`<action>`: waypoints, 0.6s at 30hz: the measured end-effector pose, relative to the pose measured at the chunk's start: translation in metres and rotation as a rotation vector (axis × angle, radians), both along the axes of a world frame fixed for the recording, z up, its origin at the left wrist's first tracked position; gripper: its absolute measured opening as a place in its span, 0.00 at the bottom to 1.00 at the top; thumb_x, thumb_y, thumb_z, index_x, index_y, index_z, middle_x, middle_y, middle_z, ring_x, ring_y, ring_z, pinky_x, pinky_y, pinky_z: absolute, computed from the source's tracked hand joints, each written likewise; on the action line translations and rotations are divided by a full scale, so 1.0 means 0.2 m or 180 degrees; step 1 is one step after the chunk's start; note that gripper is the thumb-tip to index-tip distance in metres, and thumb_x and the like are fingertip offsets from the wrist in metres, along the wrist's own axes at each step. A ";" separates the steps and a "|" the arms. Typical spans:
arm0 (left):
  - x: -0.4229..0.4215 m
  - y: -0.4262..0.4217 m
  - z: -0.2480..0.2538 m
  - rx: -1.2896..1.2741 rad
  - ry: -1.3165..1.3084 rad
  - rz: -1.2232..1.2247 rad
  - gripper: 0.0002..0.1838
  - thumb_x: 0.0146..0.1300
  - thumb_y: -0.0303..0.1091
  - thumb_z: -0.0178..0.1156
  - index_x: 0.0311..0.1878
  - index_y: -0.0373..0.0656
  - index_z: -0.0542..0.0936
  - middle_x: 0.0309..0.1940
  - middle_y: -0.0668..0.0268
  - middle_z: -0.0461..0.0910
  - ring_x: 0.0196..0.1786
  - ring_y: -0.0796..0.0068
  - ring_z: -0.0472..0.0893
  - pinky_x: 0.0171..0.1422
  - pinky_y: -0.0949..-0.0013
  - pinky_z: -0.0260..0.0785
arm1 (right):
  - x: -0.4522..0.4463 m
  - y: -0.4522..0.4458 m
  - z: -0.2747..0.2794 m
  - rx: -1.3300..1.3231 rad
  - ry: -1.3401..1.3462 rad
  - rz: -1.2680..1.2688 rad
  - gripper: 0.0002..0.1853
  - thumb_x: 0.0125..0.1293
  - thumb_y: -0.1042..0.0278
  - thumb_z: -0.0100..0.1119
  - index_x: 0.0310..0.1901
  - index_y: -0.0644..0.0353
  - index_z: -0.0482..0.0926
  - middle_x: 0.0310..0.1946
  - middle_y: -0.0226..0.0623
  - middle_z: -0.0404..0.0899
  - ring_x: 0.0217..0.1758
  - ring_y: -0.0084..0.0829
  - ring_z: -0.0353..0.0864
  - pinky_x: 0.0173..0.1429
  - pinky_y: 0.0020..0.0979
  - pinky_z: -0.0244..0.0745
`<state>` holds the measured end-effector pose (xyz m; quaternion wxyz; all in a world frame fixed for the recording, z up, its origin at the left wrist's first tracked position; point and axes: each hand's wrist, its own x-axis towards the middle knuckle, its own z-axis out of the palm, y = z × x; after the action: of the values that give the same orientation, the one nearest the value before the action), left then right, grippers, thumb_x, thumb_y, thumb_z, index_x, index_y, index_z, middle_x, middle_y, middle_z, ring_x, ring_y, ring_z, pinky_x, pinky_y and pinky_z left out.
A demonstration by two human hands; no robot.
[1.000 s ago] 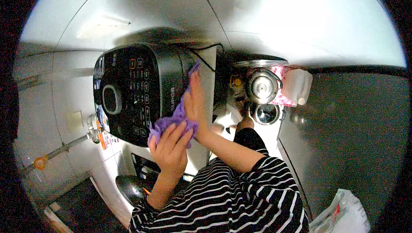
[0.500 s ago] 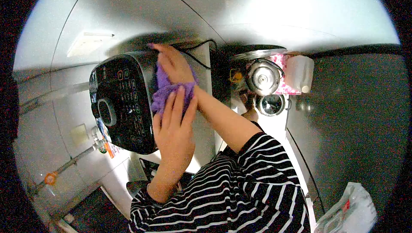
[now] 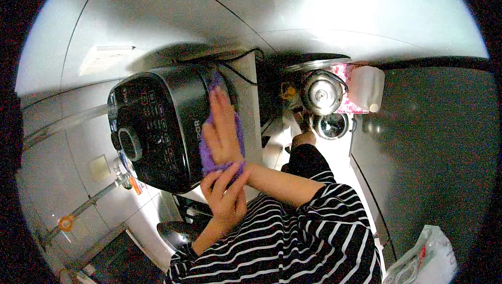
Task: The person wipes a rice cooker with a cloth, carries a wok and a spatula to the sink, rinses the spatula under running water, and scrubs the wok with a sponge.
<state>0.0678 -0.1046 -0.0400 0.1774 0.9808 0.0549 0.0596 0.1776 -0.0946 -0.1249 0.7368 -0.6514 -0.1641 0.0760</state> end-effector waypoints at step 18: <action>0.20 -0.06 -0.46 -0.1554 0.0170 0.0780 0.32 0.60 0.25 0.52 0.68 0.36 0.57 0.71 0.47 0.47 0.72 0.46 0.50 0.73 0.54 0.44 | 0.19 0.29 -1.08 0.1361 0.1710 0.0777 0.27 0.69 0.61 0.44 0.67 0.63 0.57 0.69 0.42 0.55 0.73 0.38 0.49 0.75 0.34 0.40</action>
<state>0.1077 -0.1163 -0.1313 0.3985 0.8963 0.1905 0.0398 0.2157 -0.0359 -0.3408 0.8587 -0.4151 -0.0534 0.2957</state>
